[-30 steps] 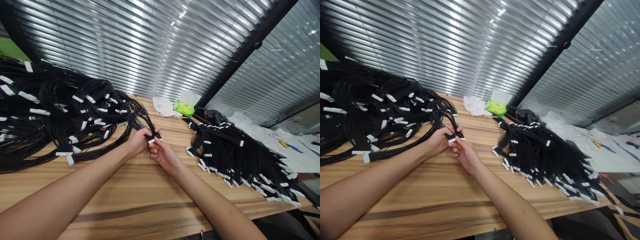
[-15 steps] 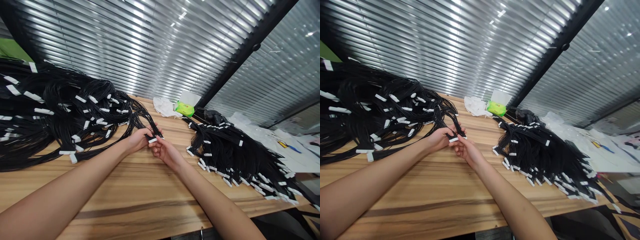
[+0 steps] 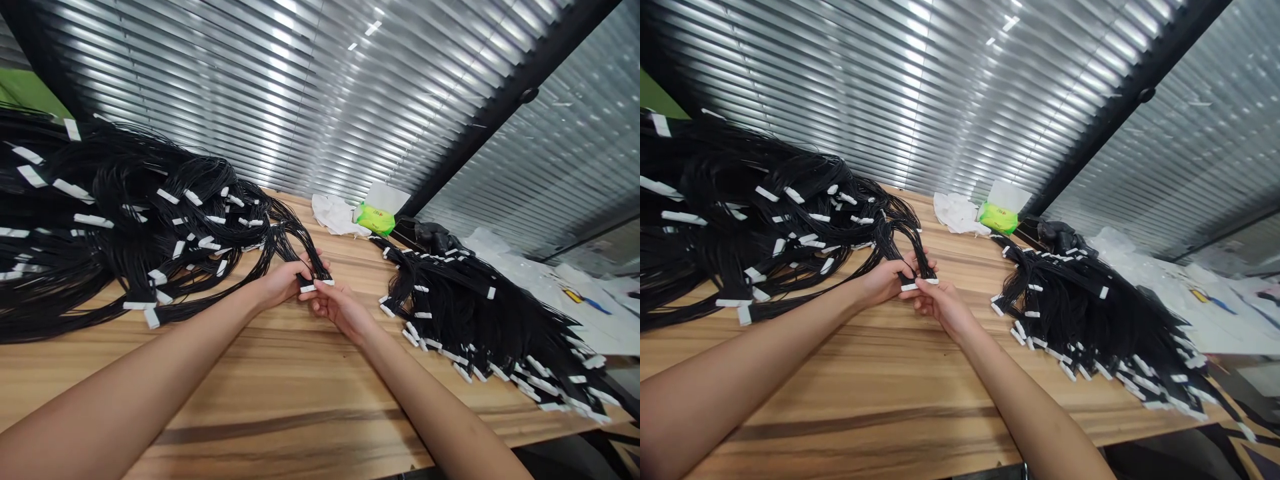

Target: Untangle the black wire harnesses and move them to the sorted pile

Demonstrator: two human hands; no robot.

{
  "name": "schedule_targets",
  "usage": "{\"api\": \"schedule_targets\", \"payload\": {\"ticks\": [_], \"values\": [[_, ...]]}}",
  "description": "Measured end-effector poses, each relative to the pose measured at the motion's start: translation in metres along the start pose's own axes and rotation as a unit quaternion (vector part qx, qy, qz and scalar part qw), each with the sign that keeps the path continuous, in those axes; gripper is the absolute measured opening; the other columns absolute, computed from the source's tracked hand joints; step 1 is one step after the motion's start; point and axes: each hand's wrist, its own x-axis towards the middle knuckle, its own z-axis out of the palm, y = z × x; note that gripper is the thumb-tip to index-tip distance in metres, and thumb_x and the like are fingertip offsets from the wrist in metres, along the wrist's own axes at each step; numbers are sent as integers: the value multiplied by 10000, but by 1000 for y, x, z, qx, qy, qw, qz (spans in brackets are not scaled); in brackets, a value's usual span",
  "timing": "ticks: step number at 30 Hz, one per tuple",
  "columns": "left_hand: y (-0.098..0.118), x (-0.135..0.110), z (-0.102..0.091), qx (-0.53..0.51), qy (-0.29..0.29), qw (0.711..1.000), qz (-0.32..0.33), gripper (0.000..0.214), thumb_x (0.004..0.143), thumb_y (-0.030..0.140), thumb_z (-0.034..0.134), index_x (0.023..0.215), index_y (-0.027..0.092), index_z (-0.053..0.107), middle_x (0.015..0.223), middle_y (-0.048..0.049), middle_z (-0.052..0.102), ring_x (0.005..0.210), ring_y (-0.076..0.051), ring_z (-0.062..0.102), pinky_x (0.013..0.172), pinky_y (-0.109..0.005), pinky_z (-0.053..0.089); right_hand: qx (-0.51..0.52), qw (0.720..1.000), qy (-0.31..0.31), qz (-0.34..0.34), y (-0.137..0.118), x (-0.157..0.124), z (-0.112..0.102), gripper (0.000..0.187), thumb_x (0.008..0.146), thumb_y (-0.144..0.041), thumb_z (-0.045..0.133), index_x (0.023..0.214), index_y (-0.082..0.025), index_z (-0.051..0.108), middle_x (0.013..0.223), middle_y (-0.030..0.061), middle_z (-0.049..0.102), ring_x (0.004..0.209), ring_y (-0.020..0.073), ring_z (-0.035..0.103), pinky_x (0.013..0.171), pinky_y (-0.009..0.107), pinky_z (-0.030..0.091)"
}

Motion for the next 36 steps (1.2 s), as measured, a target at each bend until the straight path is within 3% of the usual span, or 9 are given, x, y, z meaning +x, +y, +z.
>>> {"api": "schedule_targets", "payload": {"ticks": [5,9,14,16,19,24,31,36], "values": [[-1,0,5,31,18,999,36,713,536,19,468,1213,238,495,1057,-32,661,964,-204,617,679,-275,496,-35,999,-12,-40,4,3,-1,311,674,-419,743,766,-123,720,778,104,751,548,94,531,504,216,366],[1,6,2,57,43,993,99,504,591,70,546,1076,199,584,1086,-31,667,1017,-207,598,782,-279,474,0,997,17,-76,8,7,-2,300,656,-427,758,700,-138,692,727,89,736,551,103,520,533,236,392],[2,12,-5,118,162,961,193,320,714,299,680,1018,209,632,1118,-32,658,1031,-184,571,827,-270,427,83,988,67,-115,12,10,-4,267,663,-412,762,675,-166,659,725,65,720,533,98,483,531,243,400],[2,13,-7,179,195,938,222,288,719,368,693,946,194,657,1004,-34,681,917,-166,582,783,-254,425,115,980,76,-142,14,11,-5,256,654,-400,773,664,-180,644,700,45,713,515,94,460,522,241,394],[3,12,-7,259,201,911,249,283,696,434,706,700,158,642,707,-16,643,701,-136,551,718,-247,427,136,972,96,-168,14,12,-6,258,646,-392,782,650,-177,639,658,33,700,495,87,432,511,238,383],[3,10,-4,308,211,889,265,367,662,498,709,580,157,603,588,-1,589,600,-118,516,640,-245,425,134,973,96,-163,10,12,-9,264,628,-390,794,641,-159,668,640,33,692,499,79,431,515,231,376],[1,9,2,301,175,909,230,289,566,382,793,617,153,625,610,12,606,576,-98,503,592,-226,408,104,976,96,-163,10,9,-11,263,657,-417,765,652,-171,673,612,13,670,505,86,428,533,239,375],[1,8,5,298,191,907,229,289,580,366,788,583,148,599,572,21,580,537,-83,467,568,-225,393,105,976,101,-161,9,9,-10,272,659,-421,760,644,-170,656,618,15,673,500,86,419,520,242,361]]}}
